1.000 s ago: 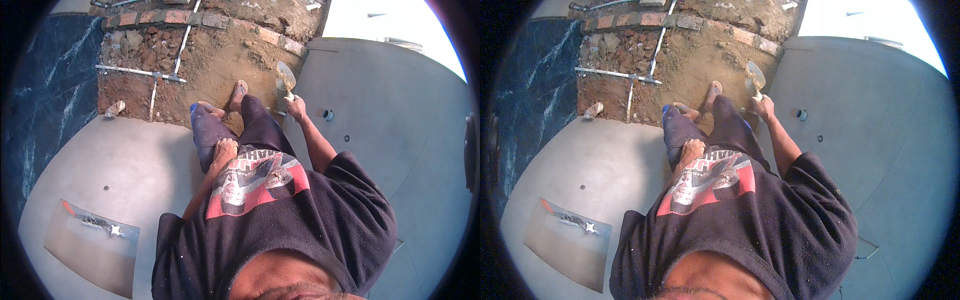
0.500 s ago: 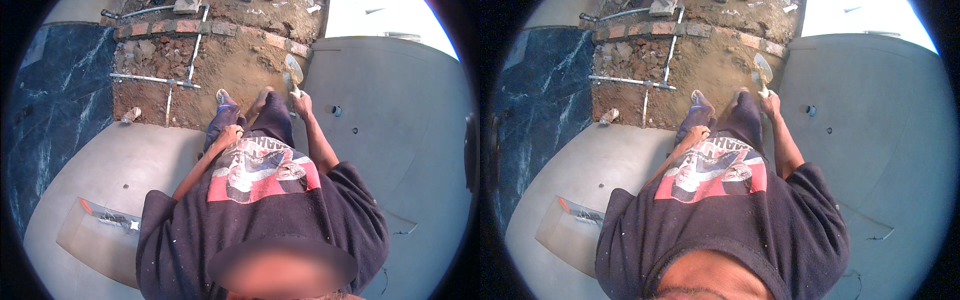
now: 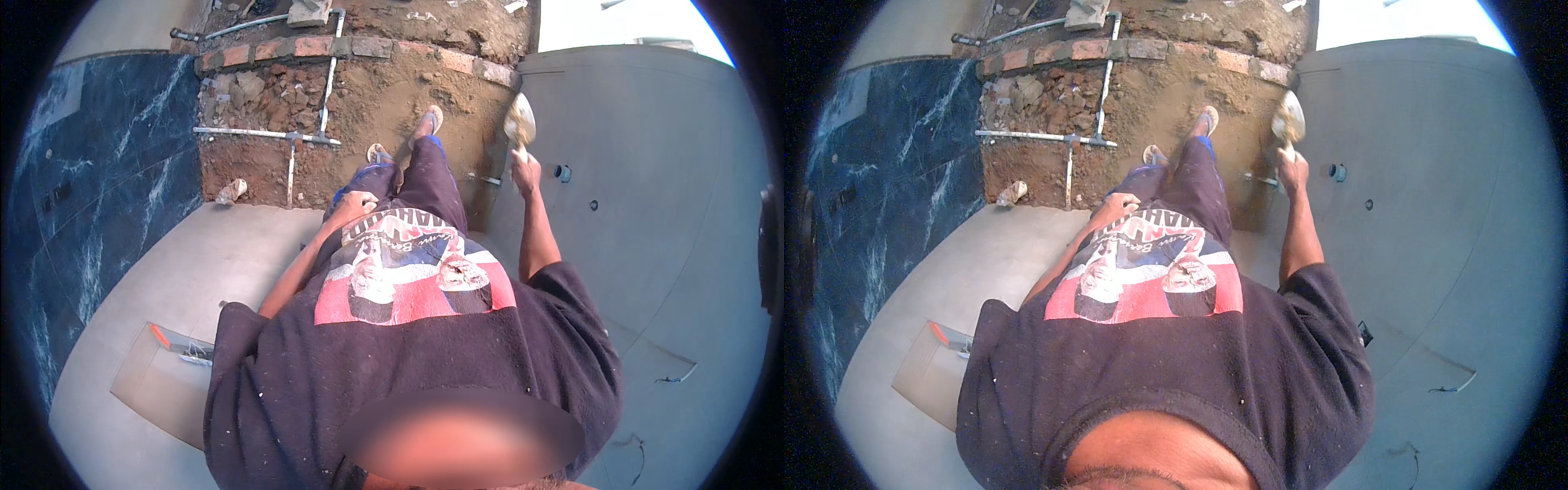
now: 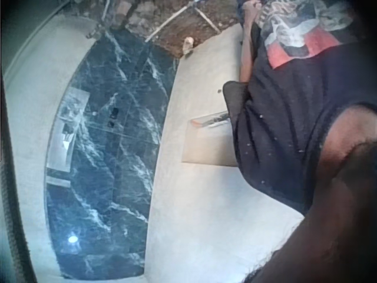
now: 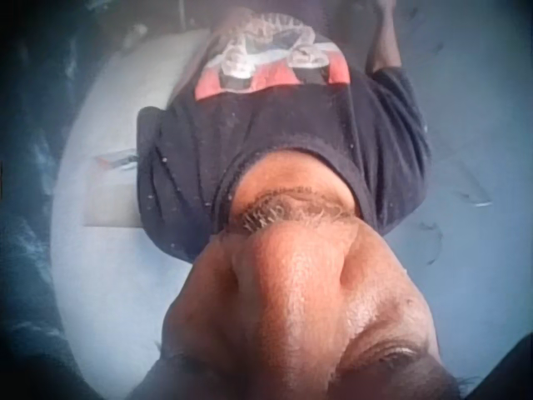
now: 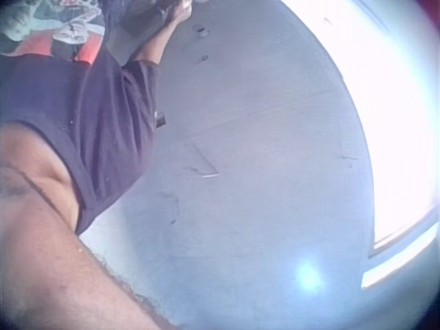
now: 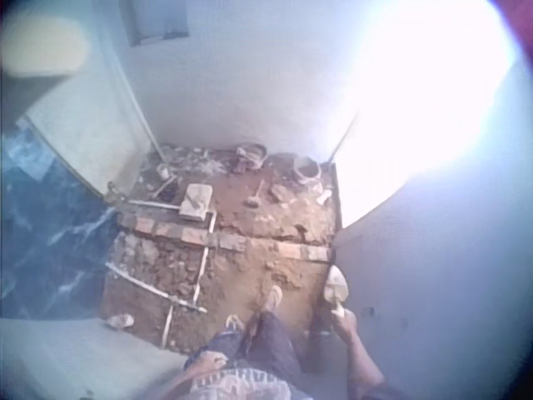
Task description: The person uses a hammer to tap bricks into place along a trench, then uses a trowel to apply and spread mortar onto the bricks and surrounding dirt.
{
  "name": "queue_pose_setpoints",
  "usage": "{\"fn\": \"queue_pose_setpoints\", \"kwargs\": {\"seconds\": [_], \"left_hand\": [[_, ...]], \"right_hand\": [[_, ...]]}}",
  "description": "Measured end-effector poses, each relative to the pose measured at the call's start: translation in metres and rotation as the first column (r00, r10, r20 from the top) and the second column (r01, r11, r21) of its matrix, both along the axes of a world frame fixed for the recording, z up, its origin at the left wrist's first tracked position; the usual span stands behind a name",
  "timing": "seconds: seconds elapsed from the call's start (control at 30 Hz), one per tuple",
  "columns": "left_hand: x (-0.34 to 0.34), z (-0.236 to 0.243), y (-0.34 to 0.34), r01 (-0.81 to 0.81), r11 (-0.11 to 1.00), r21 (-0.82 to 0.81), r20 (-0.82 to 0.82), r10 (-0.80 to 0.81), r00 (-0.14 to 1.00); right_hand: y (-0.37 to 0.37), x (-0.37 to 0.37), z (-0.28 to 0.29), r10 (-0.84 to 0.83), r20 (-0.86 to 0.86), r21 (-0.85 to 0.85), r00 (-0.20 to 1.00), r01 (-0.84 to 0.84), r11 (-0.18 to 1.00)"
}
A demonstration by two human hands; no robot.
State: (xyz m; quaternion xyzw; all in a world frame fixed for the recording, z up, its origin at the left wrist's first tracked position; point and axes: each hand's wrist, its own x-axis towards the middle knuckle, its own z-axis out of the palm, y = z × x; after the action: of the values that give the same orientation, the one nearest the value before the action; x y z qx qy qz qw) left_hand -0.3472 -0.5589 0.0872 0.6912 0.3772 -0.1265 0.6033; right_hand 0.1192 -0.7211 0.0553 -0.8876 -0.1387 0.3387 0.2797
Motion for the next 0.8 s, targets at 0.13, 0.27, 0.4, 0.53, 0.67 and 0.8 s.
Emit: {"fn": "queue_pose_setpoints", "kwargs": {"seconds": [0.13,0.27,0.4,0.53,0.67,0.8], "left_hand": [[0.006,0.007,0.022,0.042,0.999,0.007,-0.011,-0.042,0.999],[0.024,0.011,0.031,0.128,0.988,0.082,0.007,-0.129,0.992],[0.042,0.001,0.035,0.174,0.981,0.086,0.002,-0.175,0.985],[0.049,-0.007,0.024,0.183,0.981,0.061,-0.018,-0.182,0.983],[0.039,0.001,0.021,0.076,0.994,0.076,0.044,-0.08,0.996],[0.025,-0.011,0.045,-0.06,0.991,0.12,0.107,0.047,0.993]], "right_hand": [[-0.119,-0.023,-0.002,-0.294,-0.066,-0.065,0.954,0.29,0.955],[-0.206,-0.087,0.018,-0.405,-0.026,-0.196,0.914,0.393,0.898],[-0.259,-0.158,0.035,-0.548,-0.132,-0.376,0.826,0.47,0.799],[-0.242,-0.193,0.064,-0.411,-0.174,-0.41,0.895,0.313,0.857],[-0.227,-0.167,0.029,-0.347,-0.209,-0.321,0.914,0.271,0.907],[-0.179,-0.105,-0.036,-0.17,-0.055,-0.202,0.984,0.155,0.967]]}}
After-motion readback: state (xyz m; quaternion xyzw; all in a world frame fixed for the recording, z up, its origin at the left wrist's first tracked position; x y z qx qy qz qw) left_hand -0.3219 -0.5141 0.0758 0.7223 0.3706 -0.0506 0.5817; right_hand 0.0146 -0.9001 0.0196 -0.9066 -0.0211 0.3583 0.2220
